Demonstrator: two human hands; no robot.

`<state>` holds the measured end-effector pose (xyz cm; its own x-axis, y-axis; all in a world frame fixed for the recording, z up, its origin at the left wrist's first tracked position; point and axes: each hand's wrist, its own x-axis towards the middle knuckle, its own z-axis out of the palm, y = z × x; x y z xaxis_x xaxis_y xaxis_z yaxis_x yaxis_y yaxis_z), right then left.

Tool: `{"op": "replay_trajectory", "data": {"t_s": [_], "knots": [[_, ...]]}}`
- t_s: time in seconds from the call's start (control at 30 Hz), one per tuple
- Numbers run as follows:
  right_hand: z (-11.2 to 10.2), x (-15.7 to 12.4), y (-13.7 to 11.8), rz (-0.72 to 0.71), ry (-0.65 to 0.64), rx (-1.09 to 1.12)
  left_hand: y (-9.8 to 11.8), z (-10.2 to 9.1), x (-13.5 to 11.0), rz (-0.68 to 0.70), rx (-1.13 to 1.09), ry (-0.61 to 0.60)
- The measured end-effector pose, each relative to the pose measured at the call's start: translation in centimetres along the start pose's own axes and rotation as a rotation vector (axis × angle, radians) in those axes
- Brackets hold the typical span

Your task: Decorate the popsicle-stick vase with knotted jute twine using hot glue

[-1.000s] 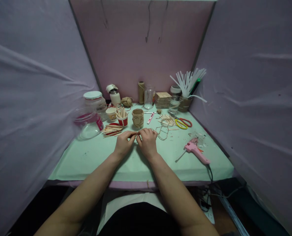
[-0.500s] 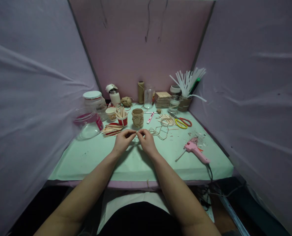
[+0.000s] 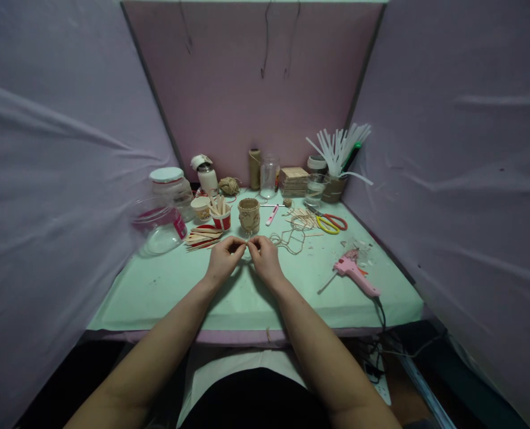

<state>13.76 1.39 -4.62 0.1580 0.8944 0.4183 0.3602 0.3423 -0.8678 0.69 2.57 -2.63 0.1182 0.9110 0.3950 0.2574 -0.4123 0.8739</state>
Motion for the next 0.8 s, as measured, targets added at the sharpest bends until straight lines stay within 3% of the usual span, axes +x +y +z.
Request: {"op": "replay_trajectory", "data": {"t_s": [0.2, 0.53, 0.8], "knots": [[0.00, 0.00, -0.07, 0.003, -0.012, -0.035, 0.14, 0.06, -0.21, 0.005, -0.072, 0.019], [0.13, -0.04, -0.01, 0.014, -0.016, -0.076, -0.20, 0.19, 0.03, 0.081, 0.044, 0.001], [-0.06, -0.09, -0.57, 0.004, 0.006, -0.004, -0.26, 0.20, 0.06, 0.035, -0.035, 0.030]]}}
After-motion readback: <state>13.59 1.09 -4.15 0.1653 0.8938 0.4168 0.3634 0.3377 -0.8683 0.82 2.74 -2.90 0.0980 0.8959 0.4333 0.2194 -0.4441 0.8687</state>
